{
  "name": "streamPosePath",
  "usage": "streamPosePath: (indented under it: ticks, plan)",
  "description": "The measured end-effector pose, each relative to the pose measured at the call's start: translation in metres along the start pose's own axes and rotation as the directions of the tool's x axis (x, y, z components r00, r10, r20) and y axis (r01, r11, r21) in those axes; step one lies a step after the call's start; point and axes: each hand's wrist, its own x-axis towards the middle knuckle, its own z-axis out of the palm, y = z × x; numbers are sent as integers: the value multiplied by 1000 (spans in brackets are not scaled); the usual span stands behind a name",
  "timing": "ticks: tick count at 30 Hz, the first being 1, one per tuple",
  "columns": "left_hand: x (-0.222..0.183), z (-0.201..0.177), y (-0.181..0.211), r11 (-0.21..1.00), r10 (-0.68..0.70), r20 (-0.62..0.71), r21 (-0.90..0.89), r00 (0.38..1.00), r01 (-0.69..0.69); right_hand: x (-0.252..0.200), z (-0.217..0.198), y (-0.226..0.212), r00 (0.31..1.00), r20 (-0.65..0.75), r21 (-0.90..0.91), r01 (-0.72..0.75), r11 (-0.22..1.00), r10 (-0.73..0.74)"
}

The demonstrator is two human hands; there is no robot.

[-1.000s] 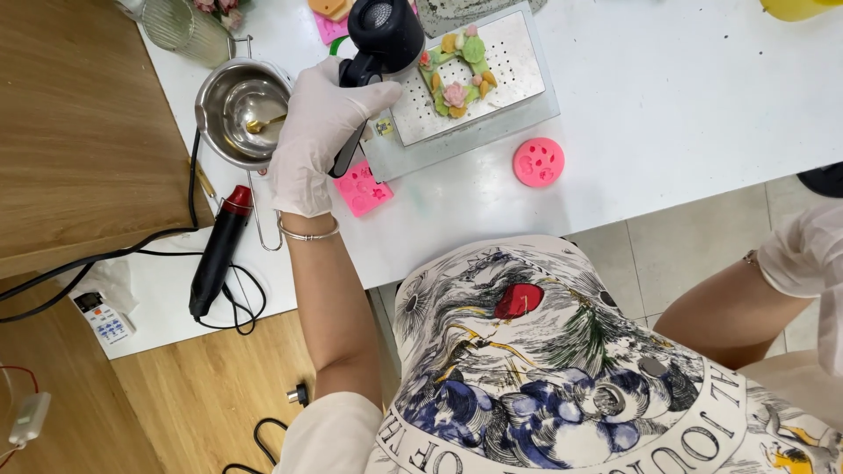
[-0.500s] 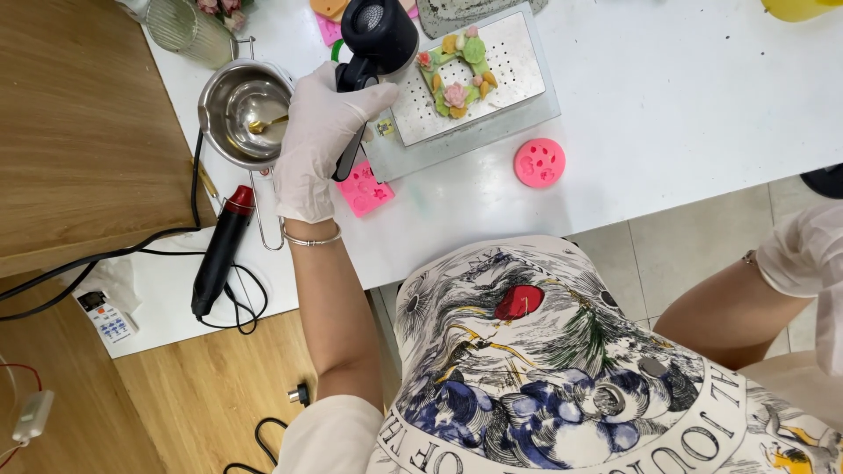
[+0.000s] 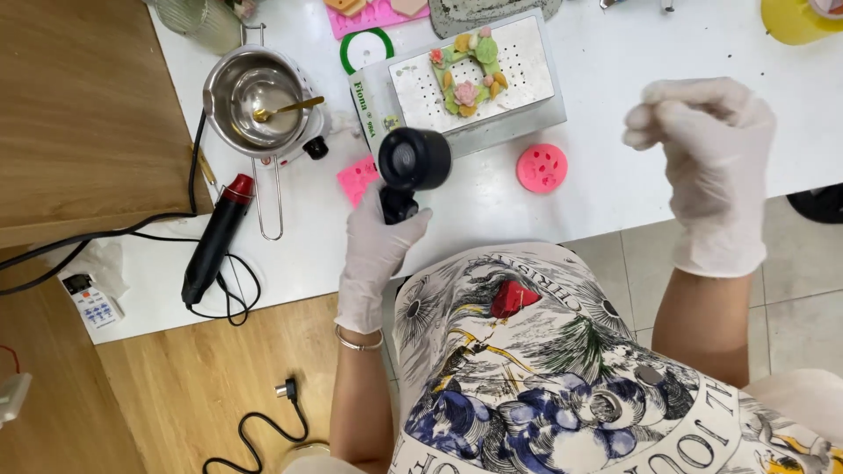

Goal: Decorating a flower-shaped candle by applying melted wax and using a heat tool.

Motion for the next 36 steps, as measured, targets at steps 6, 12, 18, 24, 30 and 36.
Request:
streamPosePath:
  ticks: [6,12,18,24,30,36]
  plan:
    - [-32,13,-32,994,-104,-31,-39,994,103,21,35,30,977,-22,-406,-201,891,210]
    - [-59,8,-51,942,-83,156,-310,984,129,35,70,32,954,-62,-737,-242,632,293]
    - [-73,2,-79,979,-57,210,-178,976,95,82,75,48,876,395,-879,274,390,276]
    - [-81,1,-68,977,-74,159,-187,985,104,116,69,75,643,730,-646,760,-73,232]
    - [-74,6,-71,967,-63,111,-239,992,88,117,75,80,653,711,-613,758,-223,261]
    - [-60,5,-66,955,-48,130,-285,990,83,115,87,96,764,594,-734,643,-219,254]
